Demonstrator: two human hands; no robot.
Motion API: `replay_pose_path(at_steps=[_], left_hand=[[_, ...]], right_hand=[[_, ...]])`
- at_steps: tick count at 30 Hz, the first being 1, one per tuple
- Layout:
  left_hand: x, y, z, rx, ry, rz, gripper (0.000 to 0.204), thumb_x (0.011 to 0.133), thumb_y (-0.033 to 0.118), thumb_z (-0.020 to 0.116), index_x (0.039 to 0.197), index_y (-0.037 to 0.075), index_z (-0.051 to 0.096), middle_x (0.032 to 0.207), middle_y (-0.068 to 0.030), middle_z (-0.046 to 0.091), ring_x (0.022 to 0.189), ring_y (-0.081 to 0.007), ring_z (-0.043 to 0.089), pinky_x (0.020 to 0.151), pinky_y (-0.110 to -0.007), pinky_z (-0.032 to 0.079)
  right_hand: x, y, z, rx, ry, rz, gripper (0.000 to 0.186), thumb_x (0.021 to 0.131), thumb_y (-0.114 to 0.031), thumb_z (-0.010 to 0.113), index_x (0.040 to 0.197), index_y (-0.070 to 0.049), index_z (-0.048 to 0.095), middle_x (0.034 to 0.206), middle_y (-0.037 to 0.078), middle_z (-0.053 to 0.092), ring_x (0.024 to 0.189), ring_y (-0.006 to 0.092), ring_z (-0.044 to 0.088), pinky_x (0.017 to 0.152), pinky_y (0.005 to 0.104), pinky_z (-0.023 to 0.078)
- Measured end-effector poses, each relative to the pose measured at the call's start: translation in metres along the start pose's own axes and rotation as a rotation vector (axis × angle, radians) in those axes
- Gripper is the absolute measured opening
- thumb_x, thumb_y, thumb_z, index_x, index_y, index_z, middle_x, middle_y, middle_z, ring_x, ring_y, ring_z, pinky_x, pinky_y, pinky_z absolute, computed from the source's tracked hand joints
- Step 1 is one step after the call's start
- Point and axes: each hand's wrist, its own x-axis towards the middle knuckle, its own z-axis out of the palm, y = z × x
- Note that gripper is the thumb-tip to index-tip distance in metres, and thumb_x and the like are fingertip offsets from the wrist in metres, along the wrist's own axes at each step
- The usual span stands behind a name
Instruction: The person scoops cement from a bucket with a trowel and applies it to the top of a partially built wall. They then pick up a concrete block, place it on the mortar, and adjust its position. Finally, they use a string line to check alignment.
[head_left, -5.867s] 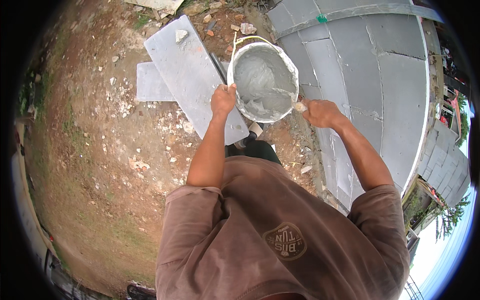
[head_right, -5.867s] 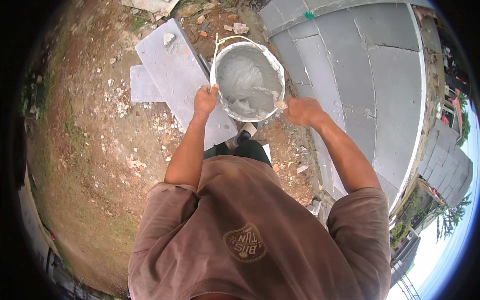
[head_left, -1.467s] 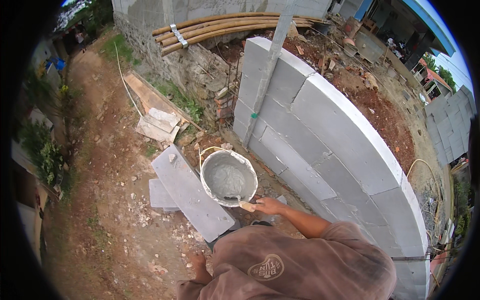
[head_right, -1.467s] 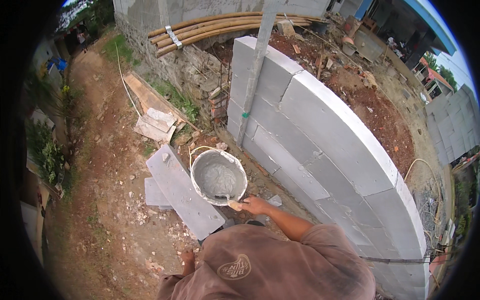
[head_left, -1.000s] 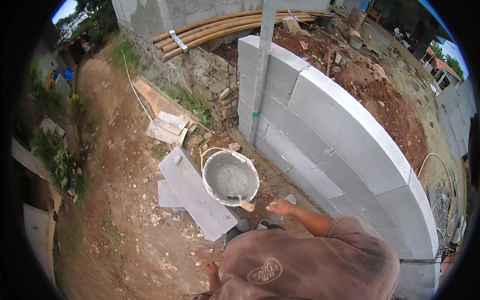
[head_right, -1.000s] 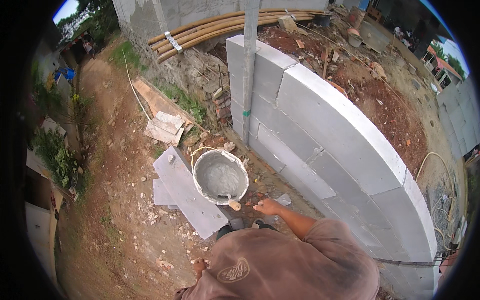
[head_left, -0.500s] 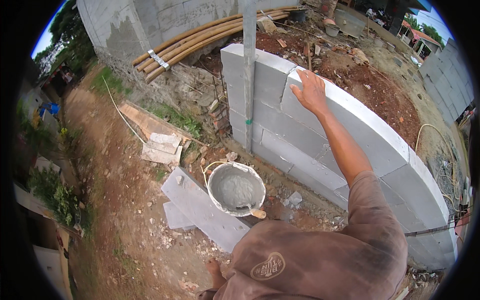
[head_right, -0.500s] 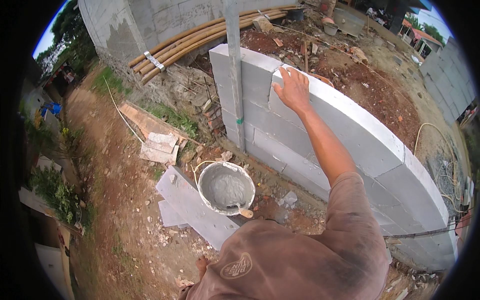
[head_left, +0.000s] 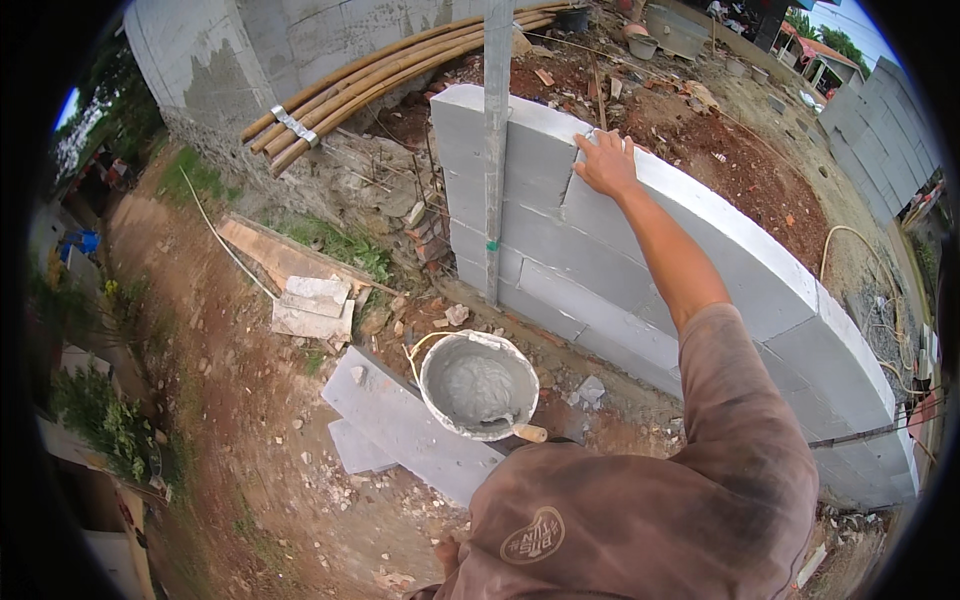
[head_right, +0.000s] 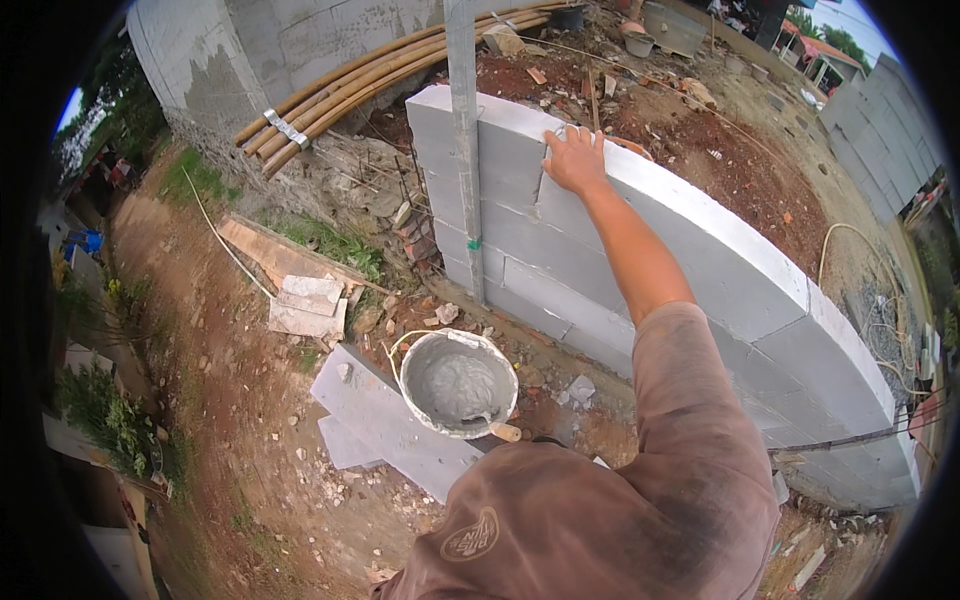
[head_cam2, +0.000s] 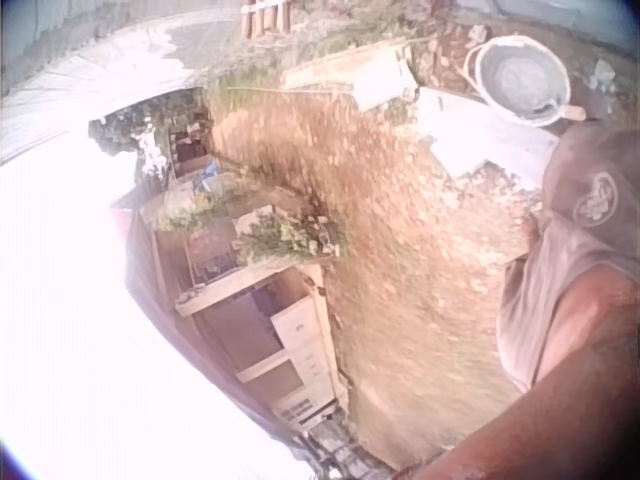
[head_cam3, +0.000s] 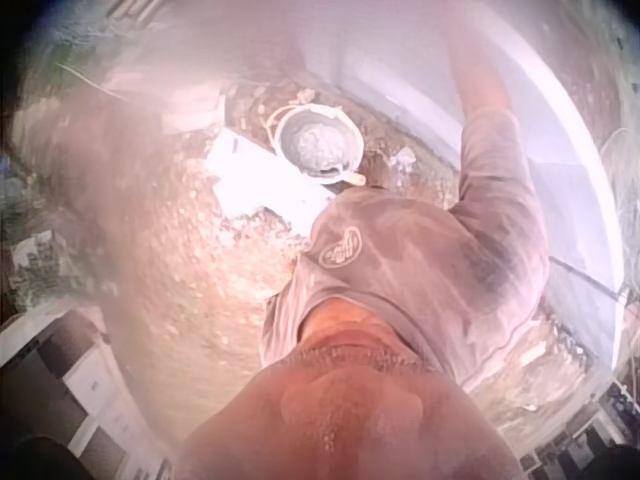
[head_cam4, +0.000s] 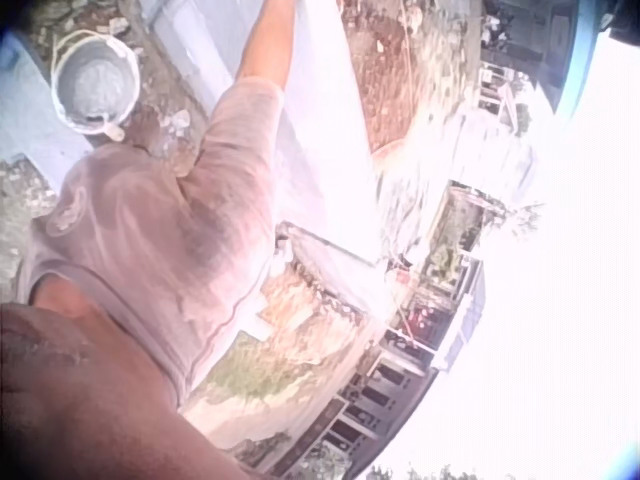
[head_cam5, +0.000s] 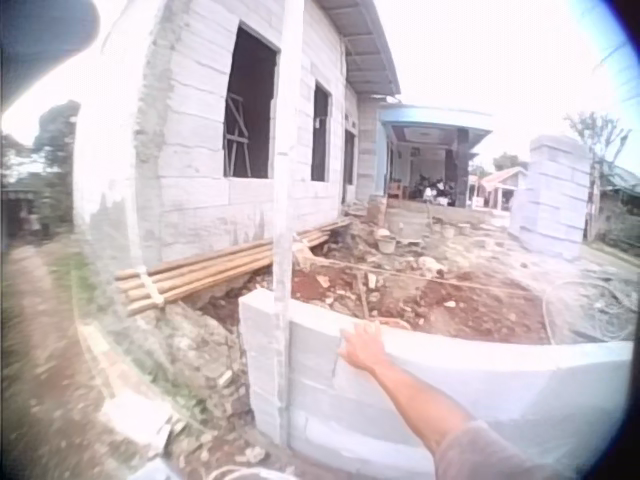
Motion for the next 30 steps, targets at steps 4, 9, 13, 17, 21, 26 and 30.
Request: replay_pose_path(at_steps=[4,9,13,17,21,26,30], left_hand=[[0.015,0.005,-0.01,-0.018,-0.043,0.019,0.019,0.082,0.016,0.051,0.086,-0.001,0.059,0.067,-0.0104,0.057,0.057,-0.0171,0.056,0.045,-0.03,0.048],[0.03,0.064,-0.01,0.024,-0.051,0.323,0.026,0.082,0.022,0.054,0.076,-0.003,0.059,0.064,-0.0123,0.059,0.057,-0.0214,0.058,0.055,-0.036,0.046],[0.039,0.096,-0.007,0.089,0.085,0.473,0.032,0.081,0.025,0.052,0.089,-0.003,0.064,0.078,-0.0205,0.065,0.074,-0.029,0.064,0.068,-0.038,0.048],[0.036,0.084,-0.003,0.09,0.046,0.469,0.029,0.081,0.023,0.053,0.089,-0.003,0.065,0.077,-0.0195,0.065,0.072,-0.0287,0.063,0.068,-0.038,0.047],[0.051,0.049,-0.001,0.149,-0.052,0.291,0.027,0.081,0.021,0.055,0.078,-0.006,0.059,0.067,-0.0139,0.059,0.066,-0.0209,0.059,0.061,-0.037,0.046],[0.06,0.058,0.015,0.098,-0.18,0.221,0.027,0.079,0.019,0.054,0.081,-0.008,0.06,0.065,-0.0097,0.058,0.06,-0.02,0.058,0.056,-0.034,0.048],[0.062,0.105,0.016,0.02,-0.235,0.333,0.026,0.08,0.017,0.052,0.083,-0.008,0.06,0.068,-0.0077,0.057,0.061,-0.0177,0.057,0.053,-0.032,0.049]], right_hand=[[0.012,-0.01,-0.002,-0.023,0.07,-0.023,0.053,0.083,-0.037,0.058,0.132,-0.023,0.044,0.134,0.016,0.041,0.128,0.0333,0.033,0.105,0.0555,0.02],[-0.01,0.01,0.011,-0.186,-0.01,-0.015,0.057,0.085,-0.044,0.054,0.136,-0.024,0.039,0.138,0.015,0.039,0.128,0.0329,0.034,0.103,0.0574,0.022],[-0.066,-0.033,0.01,0.156,0.209,-0.21,0.052,0.084,-0.044,0.056,0.126,-0.013,0.053,0.133,0.018,0.044,0.123,0.0334,0.041,0.102,0.049,0.028],[-0.198,-0.104,0.015,0.632,-0.303,-0.256,0.049,0.084,-0.038,0.059,0.117,-0.001,0.057,0.125,0.023,0.049,0.114,0.0369,0.05,0.094,0.04,0.04],[-0.296,-0.13,0.054,0.636,-1.04,-0.306,0.076,0.081,-0.058,0.053,0.129,0.001,0.044,0.128,0.024,0.046,0.119,0.0372,0.045,0.099,0.0415,0.036],[-0.347,-0.153,0.074,0.464,-1.174,-0.442,0.056,0.079,-0.043,0.058,0.12,-0.006,0.052,0.114,0.022,0.057,0.105,0.0361,0.057,0.086,0.0443,0.046],[-0.368,-0.166,0.089,0.386,-1.057,-0.368,0.027,0.079,-0.014,0.049,0.102,-0.004,0.059,0.102,0.019,0.062,0.094,0.0341,0.062,0.076,0.0449,0.05]])
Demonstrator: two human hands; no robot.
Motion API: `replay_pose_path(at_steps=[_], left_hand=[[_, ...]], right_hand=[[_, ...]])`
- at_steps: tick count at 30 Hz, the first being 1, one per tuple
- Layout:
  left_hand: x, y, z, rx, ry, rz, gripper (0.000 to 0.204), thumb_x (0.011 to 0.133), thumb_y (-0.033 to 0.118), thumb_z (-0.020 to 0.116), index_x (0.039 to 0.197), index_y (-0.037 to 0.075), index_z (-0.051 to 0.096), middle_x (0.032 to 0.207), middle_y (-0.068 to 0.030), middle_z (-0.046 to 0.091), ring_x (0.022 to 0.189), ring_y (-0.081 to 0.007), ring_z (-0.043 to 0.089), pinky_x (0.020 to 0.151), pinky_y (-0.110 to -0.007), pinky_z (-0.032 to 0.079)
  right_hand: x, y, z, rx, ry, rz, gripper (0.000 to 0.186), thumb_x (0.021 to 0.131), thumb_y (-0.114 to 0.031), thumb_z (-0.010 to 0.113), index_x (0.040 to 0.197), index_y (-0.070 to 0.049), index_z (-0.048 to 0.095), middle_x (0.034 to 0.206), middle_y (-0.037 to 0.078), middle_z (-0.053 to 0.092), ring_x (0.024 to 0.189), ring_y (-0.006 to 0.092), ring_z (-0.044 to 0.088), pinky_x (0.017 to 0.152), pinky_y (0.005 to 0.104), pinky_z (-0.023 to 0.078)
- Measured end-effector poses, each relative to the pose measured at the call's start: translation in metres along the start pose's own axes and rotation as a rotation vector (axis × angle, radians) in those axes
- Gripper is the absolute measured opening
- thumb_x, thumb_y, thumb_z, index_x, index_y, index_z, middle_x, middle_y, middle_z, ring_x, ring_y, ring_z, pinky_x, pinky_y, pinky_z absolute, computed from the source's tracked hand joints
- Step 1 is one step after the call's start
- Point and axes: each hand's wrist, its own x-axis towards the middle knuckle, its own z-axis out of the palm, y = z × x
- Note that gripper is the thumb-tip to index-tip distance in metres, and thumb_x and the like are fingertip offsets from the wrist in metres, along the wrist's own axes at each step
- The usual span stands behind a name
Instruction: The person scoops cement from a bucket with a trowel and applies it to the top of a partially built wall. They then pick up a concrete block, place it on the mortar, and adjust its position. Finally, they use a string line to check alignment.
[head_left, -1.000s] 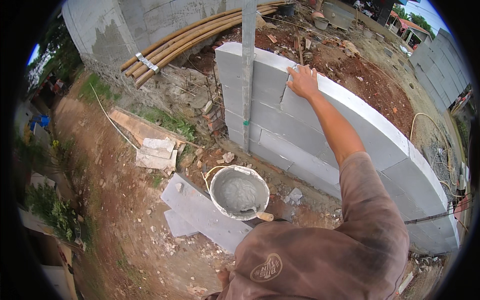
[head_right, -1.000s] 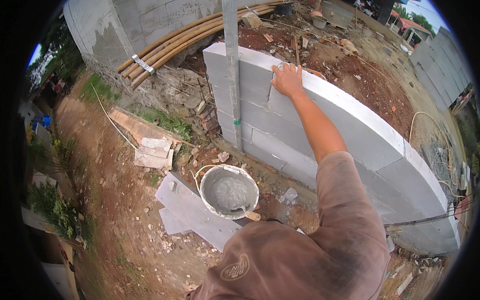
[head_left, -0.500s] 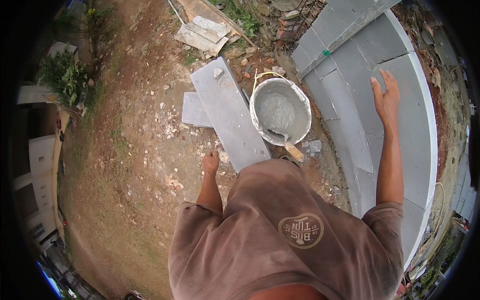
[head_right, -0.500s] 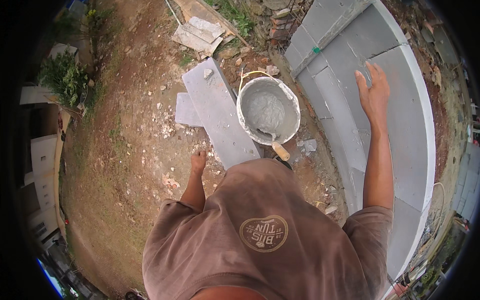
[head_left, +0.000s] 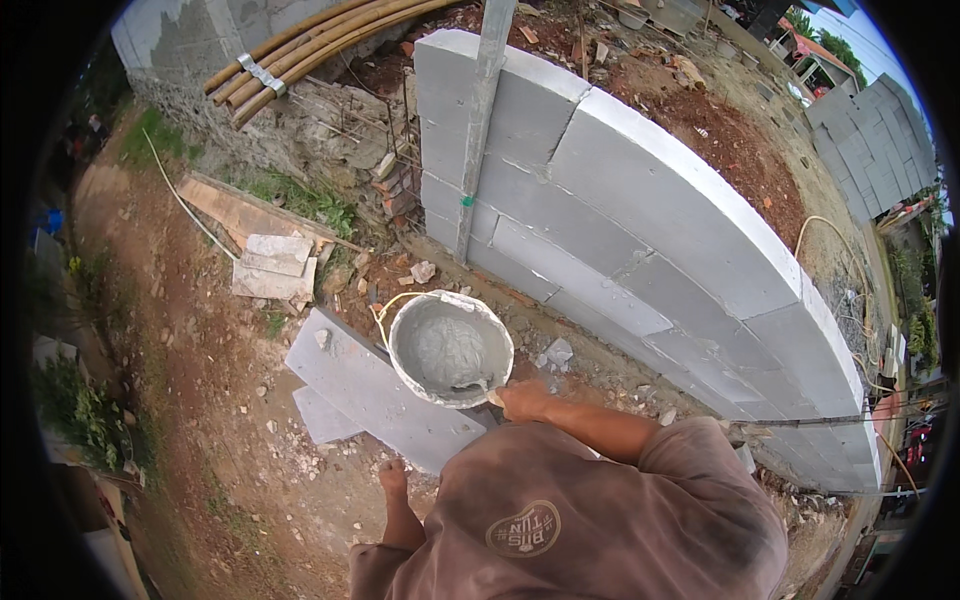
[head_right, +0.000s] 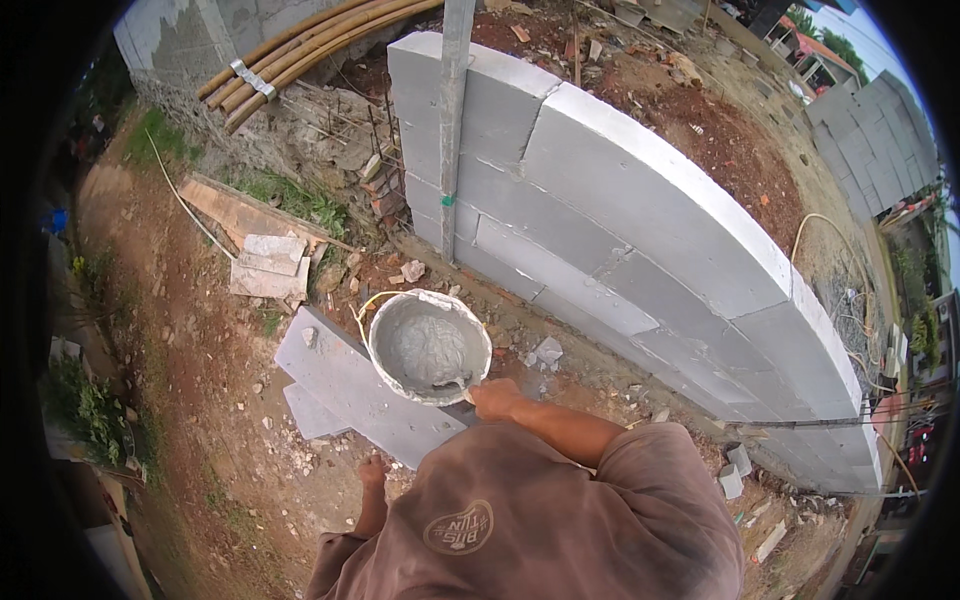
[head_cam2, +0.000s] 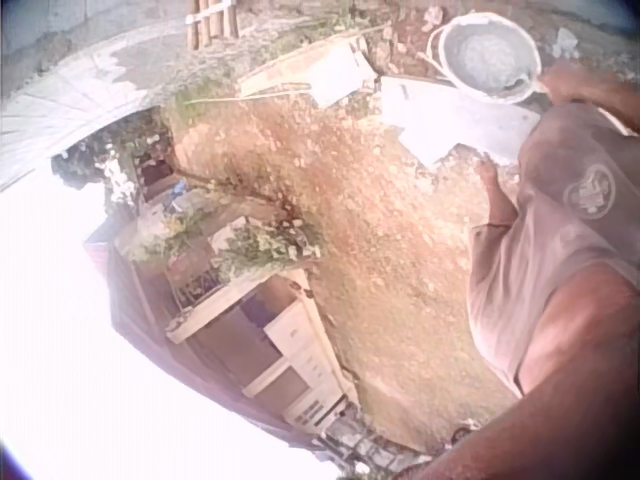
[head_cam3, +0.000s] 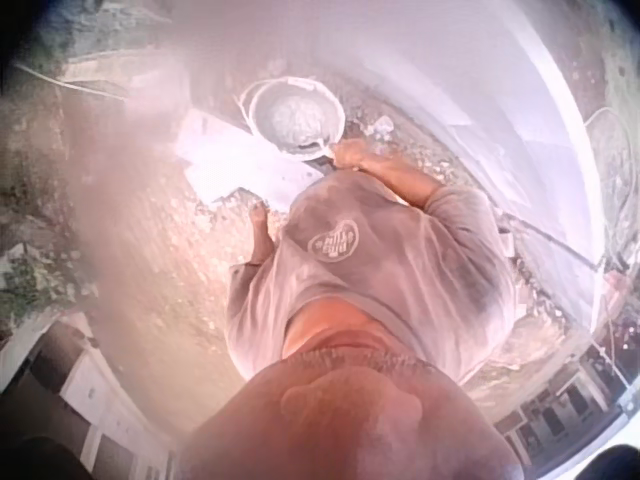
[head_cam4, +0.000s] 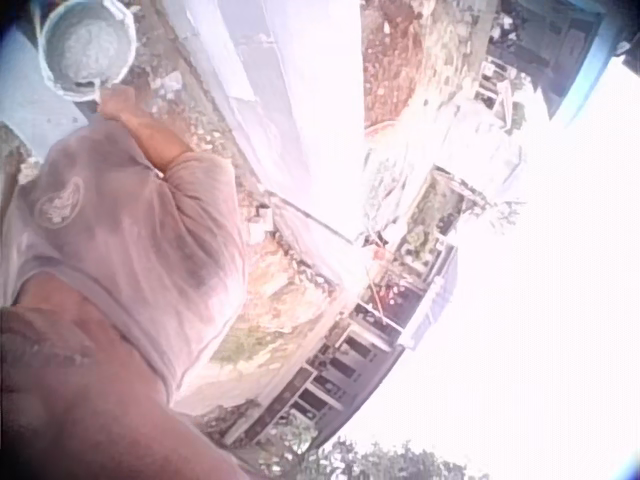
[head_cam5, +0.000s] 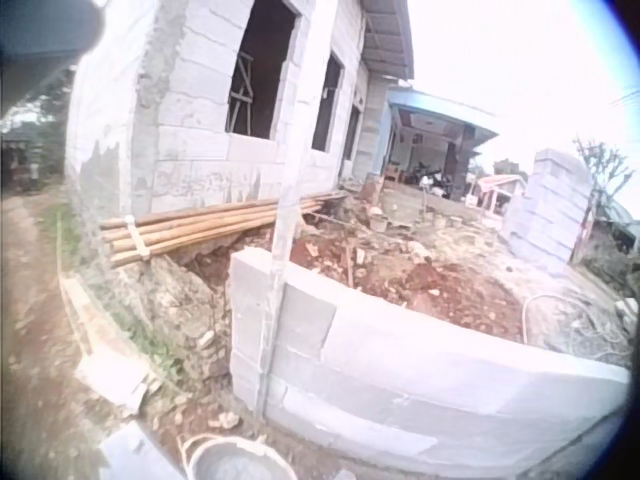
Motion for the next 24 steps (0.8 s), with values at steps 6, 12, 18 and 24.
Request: replay_pose_path(at_steps=[6,12,18,24], left_hand=[[0.014,0.036,-0.019,0.052,0.061,0.154,0.024,0.081,0.016,0.051,0.082,-0.006,0.06,0.068,-0.0087,0.057,0.062,-0.017,0.056,0.054,-0.031,0.048],[0.0,-0.025,-0.056,0.107,0.053,0.023,0.022,0.082,0.015,0.051,0.082,-0.005,0.058,0.066,-0.0094,0.056,0.058,-0.0168,0.055,0.053,-0.032,0.048],[-0.017,-0.121,-0.069,0.352,0.167,-0.069,0.035,0.077,0.026,0.054,0.077,-0.008,0.061,0.075,-0.0261,0.062,0.074,-0.0381,0.062,0.07,-0.046,0.047],[-0.019,-0.126,-0.058,0.226,0.142,-0.066,0.02,0.083,0.015,0.054,0.084,-0.005,0.057,0.065,-0.0074,0.057,0.058,-0.016,0.056,0.05,-0.031,0.047]], right_hand=[[0.023,-0.011,0.018,-0.074,-0.08,0.059,0.028,0.079,-0.012,0.052,0.105,-0.003,0.06,0.101,0.018,0.064,0.096,0.0318,0.062,0.076,0.0413,0.051],[0.054,-0.023,0.005,-0.173,-0.286,0.052,0.034,0.08,-0.017,0.05,0.109,0.0,0.058,0.104,0.019,0.064,0.098,0.0318,0.062,0.077,0.0437,0.05],[0.058,-0.022,-0.022,-0.067,-0.267,0.127,0.039,0.077,-0.025,0.054,0.105,0.001,0.061,0.101,0.021,0.064,0.096,0.0361,0.061,0.08,0.043,0.049],[0.031,0.026,-0.033,0.087,-0.136,-0.056,0.053,0.078,-0.034,0.053,0.114,0.005,0.052,0.105,0.027,0.06,0.1,0.0385,0.058,0.086,0.0452,0.044]])
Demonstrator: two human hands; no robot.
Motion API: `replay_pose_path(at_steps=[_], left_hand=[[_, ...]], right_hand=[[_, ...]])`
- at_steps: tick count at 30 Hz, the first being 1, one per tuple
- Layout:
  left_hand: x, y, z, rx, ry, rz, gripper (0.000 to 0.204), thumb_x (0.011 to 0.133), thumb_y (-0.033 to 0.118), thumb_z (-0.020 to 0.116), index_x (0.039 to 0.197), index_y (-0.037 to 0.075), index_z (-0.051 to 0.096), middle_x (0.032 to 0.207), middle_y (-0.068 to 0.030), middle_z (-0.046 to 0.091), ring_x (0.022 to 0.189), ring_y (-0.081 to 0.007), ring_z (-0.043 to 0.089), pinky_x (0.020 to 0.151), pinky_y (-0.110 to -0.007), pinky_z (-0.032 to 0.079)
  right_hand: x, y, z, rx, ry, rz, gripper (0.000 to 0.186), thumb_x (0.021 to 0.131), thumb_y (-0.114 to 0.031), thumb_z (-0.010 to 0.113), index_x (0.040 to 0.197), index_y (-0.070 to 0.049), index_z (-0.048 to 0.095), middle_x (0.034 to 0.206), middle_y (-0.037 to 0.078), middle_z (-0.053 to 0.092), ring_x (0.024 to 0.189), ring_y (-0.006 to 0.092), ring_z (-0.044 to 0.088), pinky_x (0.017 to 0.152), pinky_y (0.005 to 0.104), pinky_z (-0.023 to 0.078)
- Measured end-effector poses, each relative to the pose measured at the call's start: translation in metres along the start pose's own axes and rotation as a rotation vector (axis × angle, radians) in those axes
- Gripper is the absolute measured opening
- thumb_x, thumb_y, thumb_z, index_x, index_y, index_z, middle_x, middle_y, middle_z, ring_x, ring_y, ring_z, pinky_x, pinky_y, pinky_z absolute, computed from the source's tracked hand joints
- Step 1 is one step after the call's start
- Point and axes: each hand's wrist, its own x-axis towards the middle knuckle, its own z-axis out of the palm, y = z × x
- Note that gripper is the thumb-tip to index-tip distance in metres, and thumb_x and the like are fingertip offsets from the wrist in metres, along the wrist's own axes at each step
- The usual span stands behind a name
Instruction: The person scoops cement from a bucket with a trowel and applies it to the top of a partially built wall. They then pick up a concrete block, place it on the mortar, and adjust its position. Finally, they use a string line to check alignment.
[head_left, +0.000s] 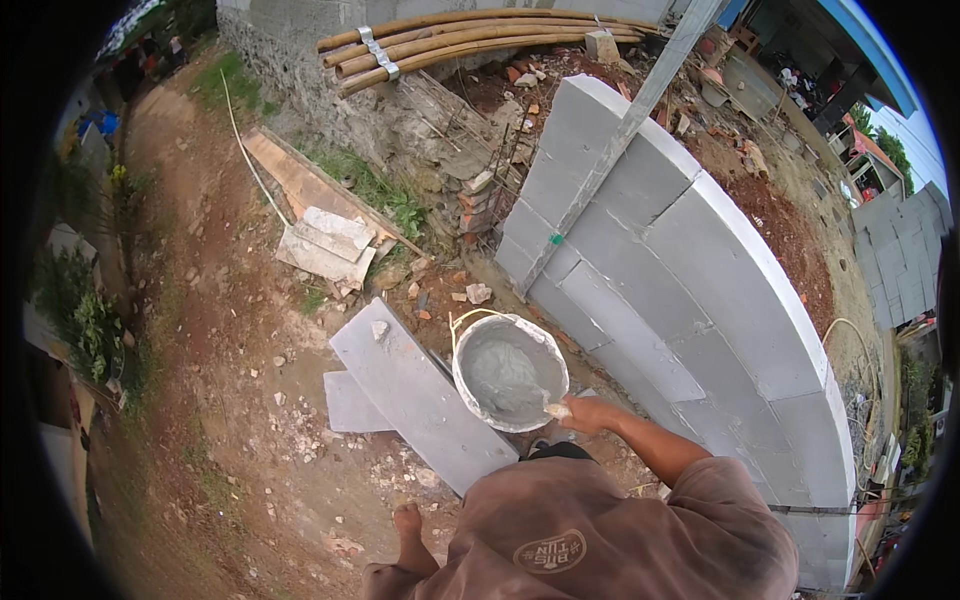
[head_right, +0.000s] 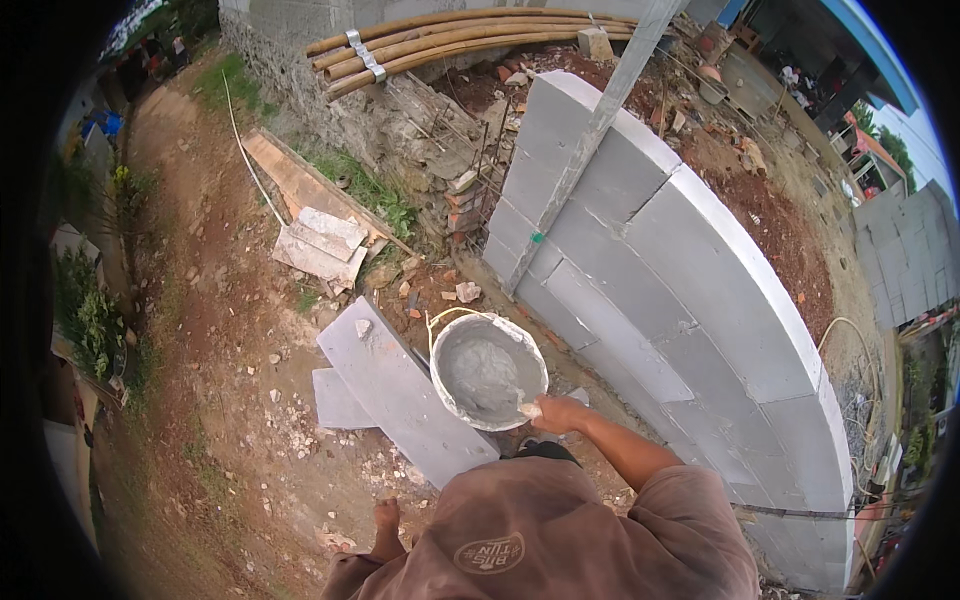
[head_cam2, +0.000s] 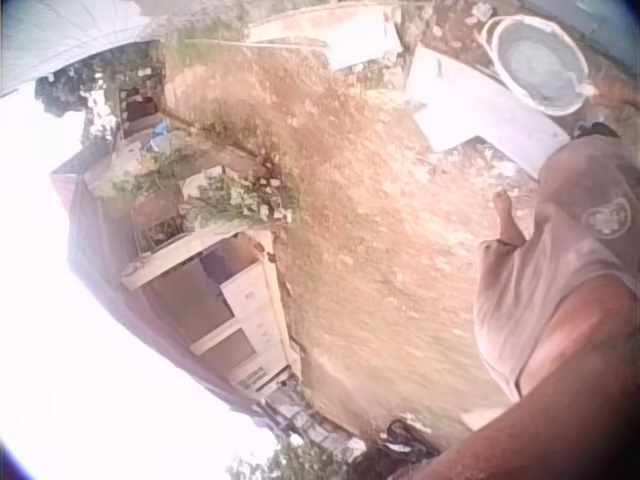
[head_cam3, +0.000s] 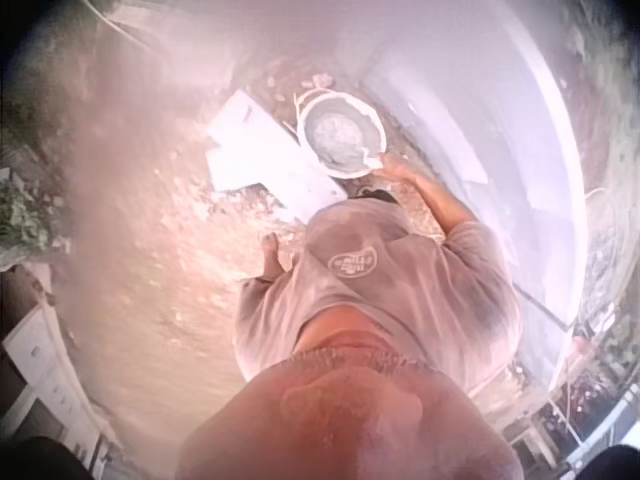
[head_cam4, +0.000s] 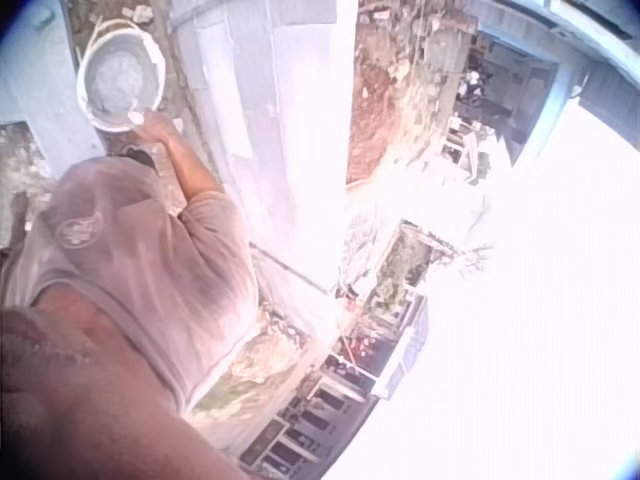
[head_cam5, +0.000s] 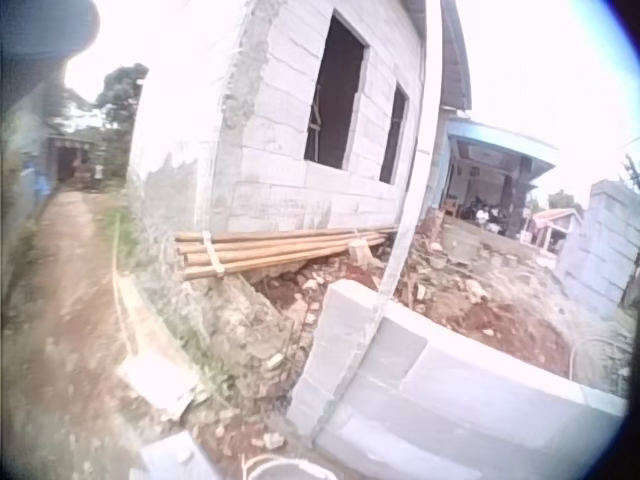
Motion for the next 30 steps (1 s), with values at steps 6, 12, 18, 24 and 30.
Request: replay_pose_path(at_steps=[6,12,18,24,30], left_hand=[[0.01,0.054,0.003,-0.101,0.07,0.106,0.028,0.078,0.02,0.052,0.077,-0.006,0.062,0.072,-0.0236,0.061,0.066,-0.0333,0.06,0.063,-0.043,0.045],[0.01,0.05,0.01,-0.208,0.218,0.134,0.026,0.077,0.019,0.054,0.073,-0.006,0.061,0.063,-0.0222,0.058,0.059,-0.033,0.057,0.06,-0.043,0.043],[-0.029,0.022,0.019,-0.006,0.147,-0.016,0.02,0.074,0.016,0.057,0.076,-0.004,0.063,0.072,-0.0228,0.062,0.066,-0.0337,0.06,0.063,-0.043,0.045],[-0.061,0.022,0.032,0.268,0.183,0.075,0.016,0.07,0.009,0.054,0.077,0.002,0.067,0.072,-0.0213,0.064,0.073,-0.0378,0.064,0.067,-0.044,0.05],[-0.008,-0.01,0.028,0.013,0.193,0.013,0.02,0.075,0.013,0.051,0.081,-0.001,0.064,0.071,-0.0217,0.063,0.07,-0.0374,0.063,0.065,-0.044,0.049]], right_hand=[[-0.002,-0.018,-0.006,-0.073,-0.139,0.181,0.061,0.078,-0.039,0.055,0.119,0.006,0.048,0.111,0.028,0.057,0.105,0.0378,0.056,0.089,0.0422,0.043],[0.018,0.013,0.016,0.04,0.001,0.022,0.062,0.077,-0.041,0.056,0.115,0.007,0.05,0.109,0.027,0.058,0.104,0.0373,0.056,0.089,0.0409,0.043],[0.036,0.014,0.002,-0.051,-0.065,0.118,0.056,0.075,-0.039,0.059,0.109,0.005,0.055,0.106,0.027,0.059,0.101,0.0377,0.057,0.087,0.0419,0.044],[0.036,0.031,0.007,-0.025,-0.046,0.126,0.053,0.074,-0.037,0.058,0.106,0.006,0.058,0.106,0.027,0.06,0.101,0.037,0.058,0.086,0.0422,0.045],[0.038,0.045,0.016,0.025,-0.022,0.162,0.055,0.073,-0.039,0.058,0.105,0.006,0.058,0.107,0.026,0.06,0.101,0.0361,0.058,0.086,0.0419,0.045]])
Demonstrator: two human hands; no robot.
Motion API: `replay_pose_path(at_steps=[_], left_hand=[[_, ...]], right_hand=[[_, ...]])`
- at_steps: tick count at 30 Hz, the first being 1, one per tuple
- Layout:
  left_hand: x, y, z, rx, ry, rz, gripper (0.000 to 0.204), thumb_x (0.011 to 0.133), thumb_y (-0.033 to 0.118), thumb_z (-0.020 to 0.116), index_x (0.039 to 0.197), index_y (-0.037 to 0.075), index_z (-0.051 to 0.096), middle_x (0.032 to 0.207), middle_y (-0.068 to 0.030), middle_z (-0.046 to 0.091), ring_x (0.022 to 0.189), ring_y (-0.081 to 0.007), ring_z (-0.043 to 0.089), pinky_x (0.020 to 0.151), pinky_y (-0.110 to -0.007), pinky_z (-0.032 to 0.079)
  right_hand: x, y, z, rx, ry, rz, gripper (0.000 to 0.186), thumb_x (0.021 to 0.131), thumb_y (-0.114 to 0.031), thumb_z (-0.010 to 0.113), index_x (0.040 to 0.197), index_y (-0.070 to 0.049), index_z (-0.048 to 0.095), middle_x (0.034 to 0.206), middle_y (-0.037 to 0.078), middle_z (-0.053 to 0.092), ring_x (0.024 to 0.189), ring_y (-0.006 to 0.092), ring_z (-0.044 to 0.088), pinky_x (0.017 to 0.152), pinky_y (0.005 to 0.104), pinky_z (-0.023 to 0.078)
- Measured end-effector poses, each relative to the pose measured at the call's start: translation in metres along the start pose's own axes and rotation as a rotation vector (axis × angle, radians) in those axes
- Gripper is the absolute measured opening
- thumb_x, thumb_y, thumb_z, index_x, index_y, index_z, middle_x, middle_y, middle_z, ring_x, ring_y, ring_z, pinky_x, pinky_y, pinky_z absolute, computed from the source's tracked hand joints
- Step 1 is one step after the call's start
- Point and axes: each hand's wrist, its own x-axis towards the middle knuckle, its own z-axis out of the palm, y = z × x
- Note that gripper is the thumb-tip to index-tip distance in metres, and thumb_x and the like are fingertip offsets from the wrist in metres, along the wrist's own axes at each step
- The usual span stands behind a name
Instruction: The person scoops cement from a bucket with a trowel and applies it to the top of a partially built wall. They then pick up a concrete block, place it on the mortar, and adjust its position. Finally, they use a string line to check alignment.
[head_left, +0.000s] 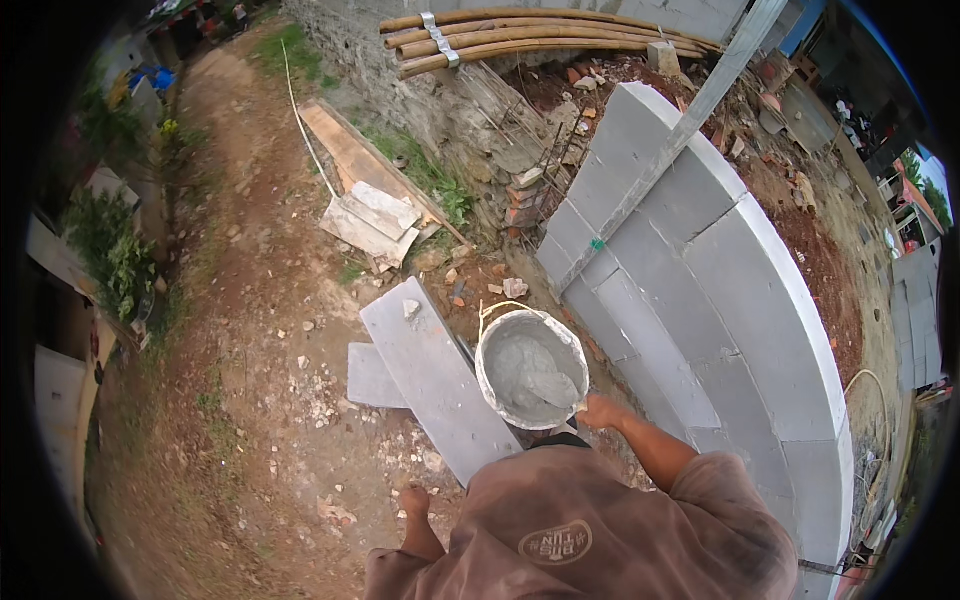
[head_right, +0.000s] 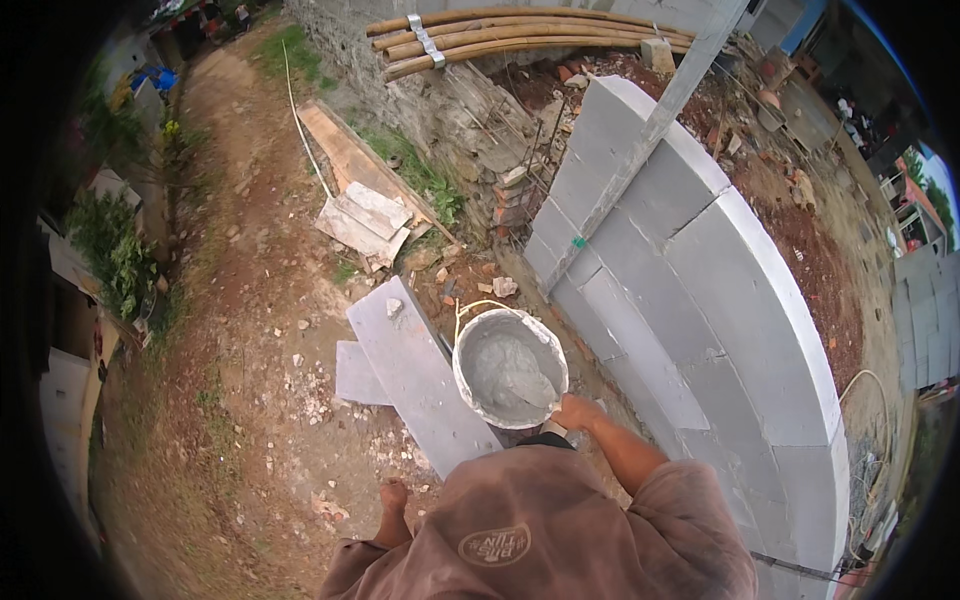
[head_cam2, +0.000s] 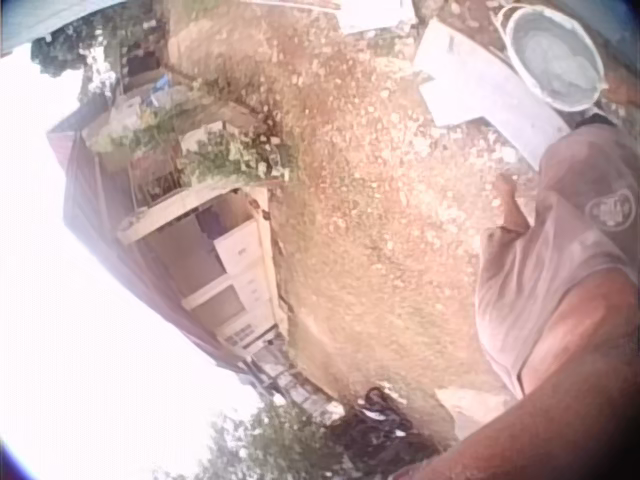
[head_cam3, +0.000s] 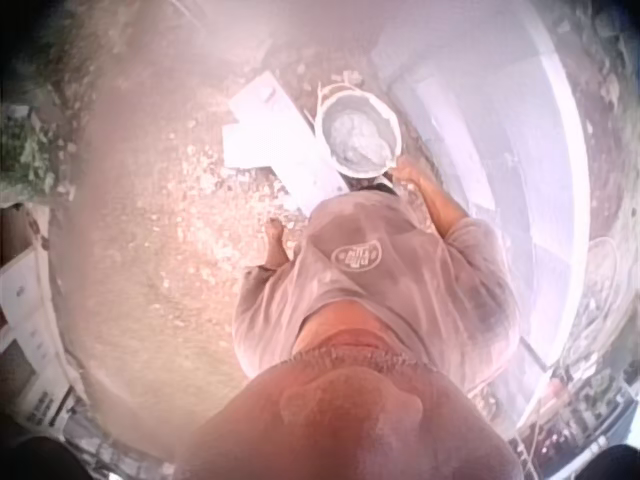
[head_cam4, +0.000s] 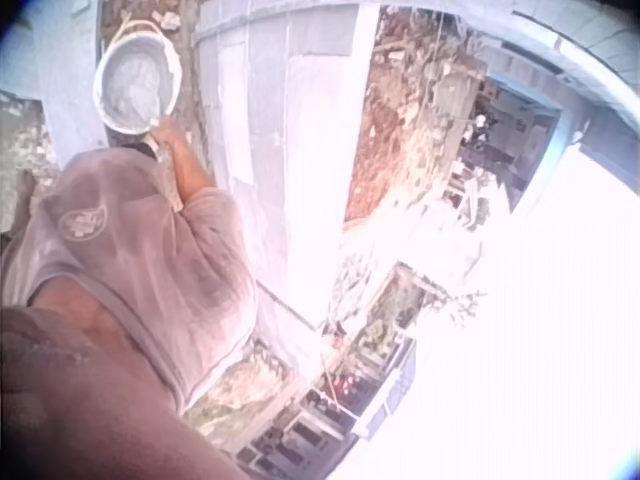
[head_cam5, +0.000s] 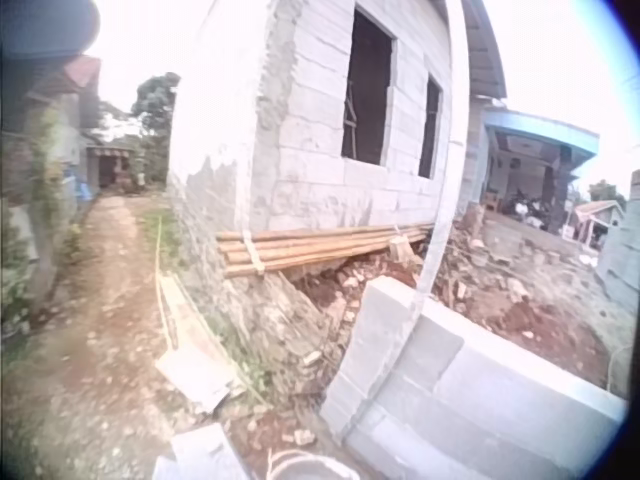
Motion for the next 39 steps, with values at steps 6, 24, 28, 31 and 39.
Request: replay_pose_path(at_steps=[6,24,28,31,39], left_hand=[[0.0,0.084,-0.026,-0.064,-0.041,0.066,0.028,0.078,0.02,0.052,0.084,-0.005,0.063,0.075,-0.0231,0.063,0.072,-0.0323,0.063,0.068,-0.042,0.047],[-0.034,0.065,-0.034,-0.22,-0.129,-0.05,0.024,0.083,0.018,0.052,0.087,-0.005,0.06,0.074,-0.0112,0.06,0.065,-0.02,0.057,0.061,-0.033,0.047],[-0.052,0.082,-0.064,-0.296,-0.106,-0.193,0.024,0.085,0.016,0.052,0.09,-0.006,0.059,0.074,-0.0085,0.058,0.062,-0.0162,0.057,0.056,-0.03,0.049],[-0.045,0.081,-0.071,-0.331,-0.101,-0.281,0.023,0.085,0.015,0.052,0.093,-0.006,0.059,0.073,-0.0082,0.058,0.064,-0.0148,0.057,0.056,-0.027,0.05],[-0.009,0.107,-0.023,-0.242,-0.113,0.003,0.027,0.083,0.018,0.052,0.087,-0.007,0.059,0.073,-0.0137,0.06,0.064,-0.0198,0.06,0.058,-0.032,0.05]], right_hand=[[-0.011,-0.011,-0.017,-0.017,0.014,0.031,0.055,0.076,-0.038,0.054,0.108,0.005,0.057,0.109,0.027,0.059,0.104,0.0365,0.057,0.088,0.0424,0.044],[0.056,-0.052,-0.052,-0.126,-0.025,0.059,0.044,0.08,-0.022,0.052,0.114,0.005,0.05,0.109,0.027,0.058,0.102,0.0375,0.057,0.087,0.0437,0.045],[0.075,-0.083,0.003,-0.188,0.157,-0.013,0.037,0.079,-0.016,0.048,0.111,0.003,0.054,0.102,0.026,0.061,0.097,0.0368,0.059,0.083,0.0435,0.047],[0.057,-0.083,0.003,-0.287,-0.004,-0.142,0.036,0.077,-0.016,0.05,0.109,0.001,0.057,0.098,0.025,0.062,0.094,0.0366,0.061,0.081,0.0434,0.048],[0.052,-0.088,-0.084,-0.357,0.002,-0.022,0.027,0.075,-0.011,0.053,0.096,0.0,0.066,0.1,0.019,0.065,0.096,0.0322,0.063,0.08,0.0405,0.051]])
